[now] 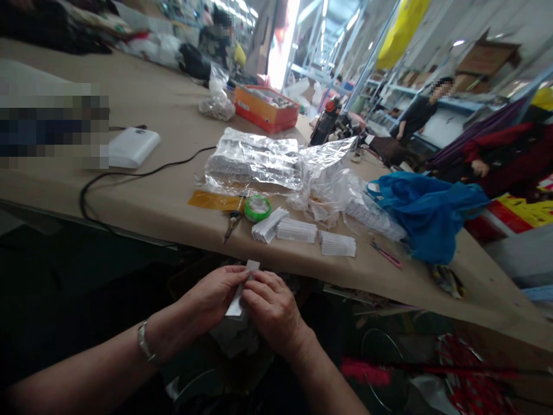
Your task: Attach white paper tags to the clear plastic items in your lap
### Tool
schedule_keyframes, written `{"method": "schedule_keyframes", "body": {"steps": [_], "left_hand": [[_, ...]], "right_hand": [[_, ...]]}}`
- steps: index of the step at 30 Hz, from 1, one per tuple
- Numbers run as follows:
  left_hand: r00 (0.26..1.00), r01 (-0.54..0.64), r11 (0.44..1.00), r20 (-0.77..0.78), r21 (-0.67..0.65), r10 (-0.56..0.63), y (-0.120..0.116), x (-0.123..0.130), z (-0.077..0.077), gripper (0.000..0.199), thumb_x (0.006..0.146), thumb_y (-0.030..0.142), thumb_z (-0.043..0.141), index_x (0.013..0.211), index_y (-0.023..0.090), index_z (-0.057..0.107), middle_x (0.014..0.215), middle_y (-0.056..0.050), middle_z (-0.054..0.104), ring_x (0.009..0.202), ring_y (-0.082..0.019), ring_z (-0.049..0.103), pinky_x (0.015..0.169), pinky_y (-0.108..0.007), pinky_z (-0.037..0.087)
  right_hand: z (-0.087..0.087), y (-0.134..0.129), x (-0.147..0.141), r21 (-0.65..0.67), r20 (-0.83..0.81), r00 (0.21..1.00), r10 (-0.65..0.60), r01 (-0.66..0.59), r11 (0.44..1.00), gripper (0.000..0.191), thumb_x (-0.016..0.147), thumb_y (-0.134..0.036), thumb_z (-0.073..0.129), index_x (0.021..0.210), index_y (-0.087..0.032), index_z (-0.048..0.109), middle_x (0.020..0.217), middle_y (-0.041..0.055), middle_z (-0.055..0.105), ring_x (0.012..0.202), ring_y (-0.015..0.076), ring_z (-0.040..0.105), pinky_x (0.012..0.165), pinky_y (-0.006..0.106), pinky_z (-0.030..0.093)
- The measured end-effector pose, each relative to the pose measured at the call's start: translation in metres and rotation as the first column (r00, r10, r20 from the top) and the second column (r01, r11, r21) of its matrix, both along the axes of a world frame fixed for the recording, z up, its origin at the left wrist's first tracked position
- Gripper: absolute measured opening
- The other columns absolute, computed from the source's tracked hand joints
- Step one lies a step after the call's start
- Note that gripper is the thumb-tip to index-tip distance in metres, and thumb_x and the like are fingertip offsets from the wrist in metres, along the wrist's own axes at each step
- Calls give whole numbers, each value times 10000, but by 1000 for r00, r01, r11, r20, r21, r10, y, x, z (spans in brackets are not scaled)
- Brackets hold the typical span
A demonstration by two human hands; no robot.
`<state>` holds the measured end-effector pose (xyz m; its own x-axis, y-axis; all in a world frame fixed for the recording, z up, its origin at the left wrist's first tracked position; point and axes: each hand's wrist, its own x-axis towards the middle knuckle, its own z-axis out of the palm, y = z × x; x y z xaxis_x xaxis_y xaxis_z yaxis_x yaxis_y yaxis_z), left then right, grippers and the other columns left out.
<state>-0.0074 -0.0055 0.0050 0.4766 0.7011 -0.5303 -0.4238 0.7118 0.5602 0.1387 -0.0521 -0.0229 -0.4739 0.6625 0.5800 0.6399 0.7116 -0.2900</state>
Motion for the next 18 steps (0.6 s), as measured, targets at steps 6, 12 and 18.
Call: {"method": "schedule_keyframes", "body": {"steps": [6,12,18], "left_hand": [[980,27,999,-196,-39,-34,4,-2,-2,65,810,88,549,854,83,598,744,-115,692,574,-165,650,583,-294,556],[980,61,998,-187,-29,-65,1,-1,-7,57,810,106,559,852,88,593,758,-116,691,577,-164,653,582,-290,563],[975,59,998,-211,-24,-63,0,0,-3,66,811,103,551,852,84,598,744,-115,691,568,-162,648,573,-287,559]], "right_hand": [[6,15,74,119,11,784,-620,615,780,434,940,-353,466,1286,-91,445,1243,189,495,1222,314,390,1005,542,366],[-16,12,120,151,206,675,-709,693,704,373,944,-303,420,1244,-104,519,1220,173,531,1146,304,456,959,516,405],[-15,6,134,107,-80,793,-605,610,785,219,935,-254,469,1004,-166,658,1029,111,644,984,241,586,882,444,486]]}}
